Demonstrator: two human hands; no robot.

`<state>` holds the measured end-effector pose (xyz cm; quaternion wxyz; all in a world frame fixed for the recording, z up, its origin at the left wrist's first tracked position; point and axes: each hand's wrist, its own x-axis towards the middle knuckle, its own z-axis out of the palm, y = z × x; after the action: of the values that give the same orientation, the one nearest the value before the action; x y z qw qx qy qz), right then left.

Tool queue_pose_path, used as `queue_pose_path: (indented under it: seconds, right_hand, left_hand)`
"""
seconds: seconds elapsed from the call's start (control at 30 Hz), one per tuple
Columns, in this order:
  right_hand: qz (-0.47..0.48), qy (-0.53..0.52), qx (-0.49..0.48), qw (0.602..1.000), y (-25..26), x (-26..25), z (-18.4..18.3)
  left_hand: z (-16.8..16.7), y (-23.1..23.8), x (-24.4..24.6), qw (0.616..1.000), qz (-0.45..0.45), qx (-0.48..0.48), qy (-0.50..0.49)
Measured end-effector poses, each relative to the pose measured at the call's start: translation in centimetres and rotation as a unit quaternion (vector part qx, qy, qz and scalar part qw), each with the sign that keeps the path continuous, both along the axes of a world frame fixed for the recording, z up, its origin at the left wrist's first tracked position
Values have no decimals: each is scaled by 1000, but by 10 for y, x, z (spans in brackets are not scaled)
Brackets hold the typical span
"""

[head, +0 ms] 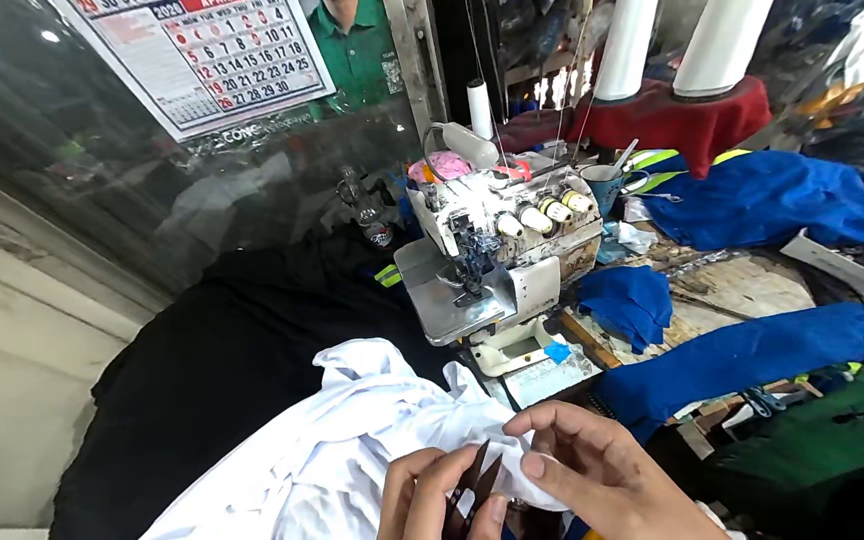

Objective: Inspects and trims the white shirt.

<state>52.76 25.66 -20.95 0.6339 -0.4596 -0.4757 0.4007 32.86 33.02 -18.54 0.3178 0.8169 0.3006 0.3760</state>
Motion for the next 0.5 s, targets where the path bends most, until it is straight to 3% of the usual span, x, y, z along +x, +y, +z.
queue_pose_path:
  seconds: [0.17, 0.5]
  right_hand:
    - [-1, -62, -38, 997, 3, 1, -1]
    - [-10, -53, -20, 998, 6, 1, 0]
  left_hand:
    - [1, 10, 6, 1000, -11, -13, 7]
    - [8, 9, -3, 999, -33, -25, -14]
